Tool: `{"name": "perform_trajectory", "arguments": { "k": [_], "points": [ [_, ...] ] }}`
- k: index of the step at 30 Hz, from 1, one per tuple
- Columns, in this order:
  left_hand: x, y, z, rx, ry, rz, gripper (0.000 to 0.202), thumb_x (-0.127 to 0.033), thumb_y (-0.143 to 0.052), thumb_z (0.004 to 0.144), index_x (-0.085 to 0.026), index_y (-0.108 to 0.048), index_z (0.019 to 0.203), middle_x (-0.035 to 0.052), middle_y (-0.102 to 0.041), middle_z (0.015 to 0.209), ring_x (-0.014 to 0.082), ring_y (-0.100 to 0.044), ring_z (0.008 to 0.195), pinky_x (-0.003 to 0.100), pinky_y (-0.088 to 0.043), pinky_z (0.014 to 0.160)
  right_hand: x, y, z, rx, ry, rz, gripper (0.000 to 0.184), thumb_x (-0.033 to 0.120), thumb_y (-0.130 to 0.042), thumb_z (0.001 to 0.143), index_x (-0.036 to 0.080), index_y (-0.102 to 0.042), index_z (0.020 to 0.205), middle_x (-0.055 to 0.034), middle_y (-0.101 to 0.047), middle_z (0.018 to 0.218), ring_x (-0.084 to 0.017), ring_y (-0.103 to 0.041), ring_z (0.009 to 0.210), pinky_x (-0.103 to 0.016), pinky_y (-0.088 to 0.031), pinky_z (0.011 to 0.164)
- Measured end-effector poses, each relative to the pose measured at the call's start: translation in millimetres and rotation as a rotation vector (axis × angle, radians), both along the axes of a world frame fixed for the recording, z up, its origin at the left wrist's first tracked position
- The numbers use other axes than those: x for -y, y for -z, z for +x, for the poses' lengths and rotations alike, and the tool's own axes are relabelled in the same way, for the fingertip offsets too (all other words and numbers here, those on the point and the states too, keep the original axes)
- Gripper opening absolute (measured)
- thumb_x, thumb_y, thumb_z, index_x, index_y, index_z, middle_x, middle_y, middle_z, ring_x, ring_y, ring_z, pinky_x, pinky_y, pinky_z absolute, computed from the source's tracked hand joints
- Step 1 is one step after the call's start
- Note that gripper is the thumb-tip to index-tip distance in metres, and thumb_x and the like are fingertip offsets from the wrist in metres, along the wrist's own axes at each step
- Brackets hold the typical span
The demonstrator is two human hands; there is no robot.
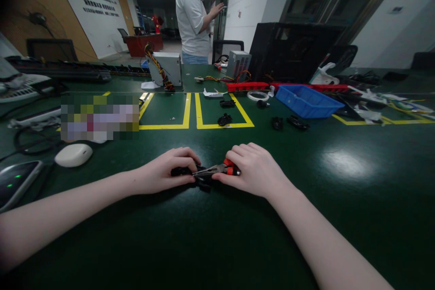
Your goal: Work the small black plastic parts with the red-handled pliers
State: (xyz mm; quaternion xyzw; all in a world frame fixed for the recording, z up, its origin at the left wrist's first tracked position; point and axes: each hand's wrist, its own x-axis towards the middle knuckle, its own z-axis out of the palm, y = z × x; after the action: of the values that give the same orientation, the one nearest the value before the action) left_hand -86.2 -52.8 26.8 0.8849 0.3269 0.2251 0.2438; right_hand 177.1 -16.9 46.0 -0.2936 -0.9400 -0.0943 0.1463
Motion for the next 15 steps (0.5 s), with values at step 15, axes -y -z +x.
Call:
{"name": "perform_trajectory", "arguments": {
  "k": [15],
  "points": [
    [-0.8, 0.9, 0.7, -0.029, -0.002, 0.037, 0.014, -0.030, -0.065, 0.088, -0.019, -0.061, 0.096, 0.0052, -0.062, 0.108, 0.0204, -0.057, 0.098, 0.034, -0.043, 0.086, 0.0, 4.6, -4.7, -0.029, 0.036, -0.047, 0.045, 0.061, -0.052, 0.086, 0.018, -0.060, 0.078, -0.0041, -0.062, 0.074, -0.016, -0.055, 0.066, -0.031, -0.037, 0.064]
  ]
}}
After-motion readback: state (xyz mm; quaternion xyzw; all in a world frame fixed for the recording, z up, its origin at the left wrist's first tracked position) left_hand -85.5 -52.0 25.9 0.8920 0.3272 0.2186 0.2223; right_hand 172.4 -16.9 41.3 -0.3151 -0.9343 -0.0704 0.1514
